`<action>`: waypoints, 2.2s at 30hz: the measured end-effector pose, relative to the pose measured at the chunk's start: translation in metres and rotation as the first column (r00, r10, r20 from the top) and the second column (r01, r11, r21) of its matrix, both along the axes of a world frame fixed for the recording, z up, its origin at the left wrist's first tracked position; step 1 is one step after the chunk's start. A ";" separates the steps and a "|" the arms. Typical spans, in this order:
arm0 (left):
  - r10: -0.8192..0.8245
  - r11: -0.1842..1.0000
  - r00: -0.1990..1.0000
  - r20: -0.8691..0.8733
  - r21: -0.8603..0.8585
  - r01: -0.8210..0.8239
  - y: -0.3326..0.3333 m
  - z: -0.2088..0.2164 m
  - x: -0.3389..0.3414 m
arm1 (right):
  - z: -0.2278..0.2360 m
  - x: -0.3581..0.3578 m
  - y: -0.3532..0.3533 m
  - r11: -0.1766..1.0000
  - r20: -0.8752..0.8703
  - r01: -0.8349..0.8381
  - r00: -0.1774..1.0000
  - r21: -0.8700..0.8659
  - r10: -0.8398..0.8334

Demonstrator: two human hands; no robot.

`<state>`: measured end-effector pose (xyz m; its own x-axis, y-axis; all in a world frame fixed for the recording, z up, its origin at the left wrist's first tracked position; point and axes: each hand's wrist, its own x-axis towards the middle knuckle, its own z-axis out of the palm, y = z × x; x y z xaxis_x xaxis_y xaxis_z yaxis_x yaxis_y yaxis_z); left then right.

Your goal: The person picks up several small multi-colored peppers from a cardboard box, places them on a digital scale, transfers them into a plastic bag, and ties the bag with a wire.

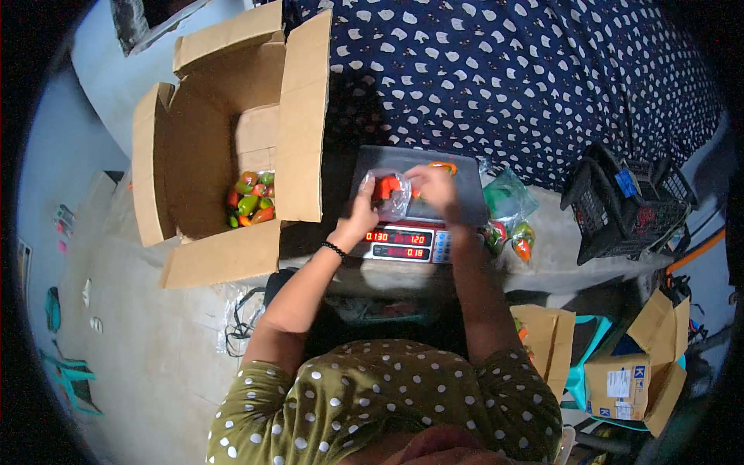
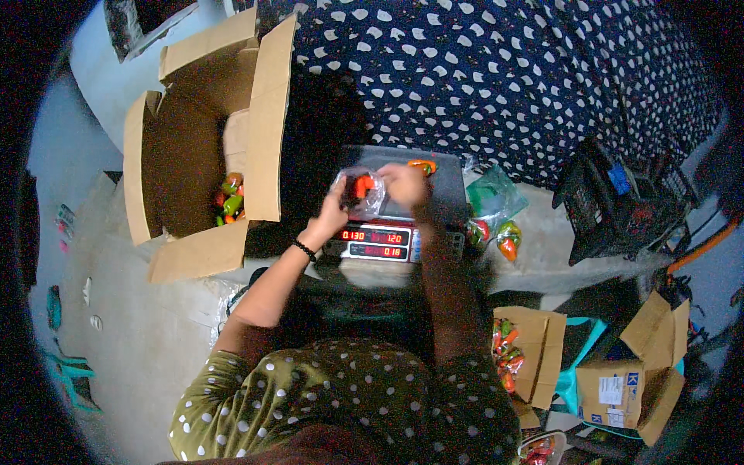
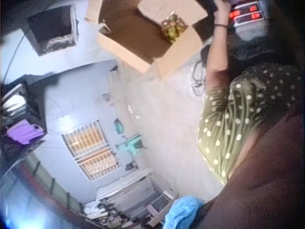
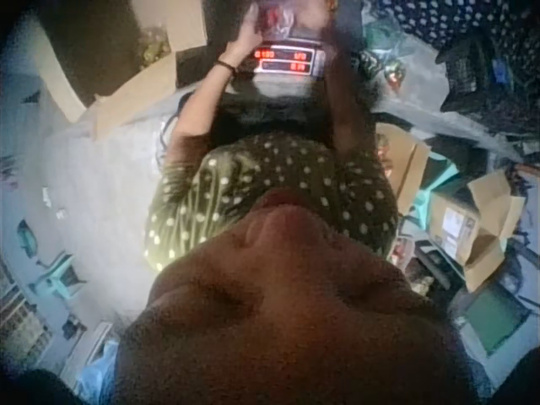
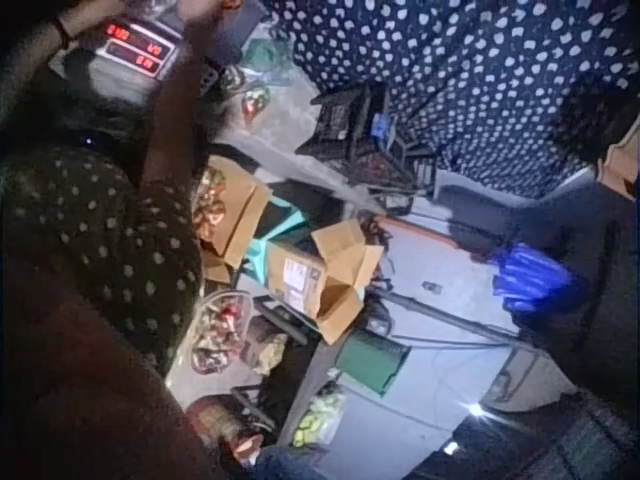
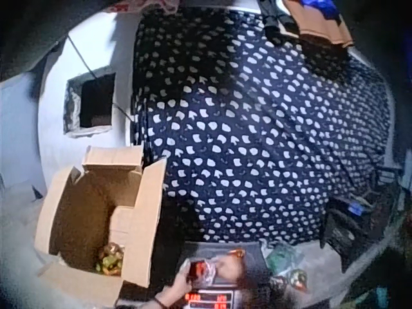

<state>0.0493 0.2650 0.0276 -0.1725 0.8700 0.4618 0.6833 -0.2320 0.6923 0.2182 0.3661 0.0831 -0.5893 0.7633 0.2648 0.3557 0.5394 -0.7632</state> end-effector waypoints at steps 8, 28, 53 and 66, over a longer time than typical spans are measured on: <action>-0.102 0.995 0.995 -0.015 0.015 0.102 0.024 0.021 -0.012 | 0.001 0.063 0.100 0.970 0.096 -0.193 0.973 -0.148 0.208; -0.053 0.998 0.967 -0.249 0.017 0.059 -0.001 0.006 -0.043 | 0.059 0.003 0.007 0.712 -0.230 -0.644 0.765 -0.278 0.602; -0.102 0.994 0.987 0.123 0.063 0.094 0.024 0.019 -0.029 | 0.010 -0.099 -0.017 0.735 0.604 -0.158 0.694 0.659 -0.392; 0.046 0.995 0.967 -0.252 0.098 -0.022 0.016 0.008 -0.059 | 0.002 -0.084 0.006 0.900 0.437 -0.362 0.869 0.241 0.233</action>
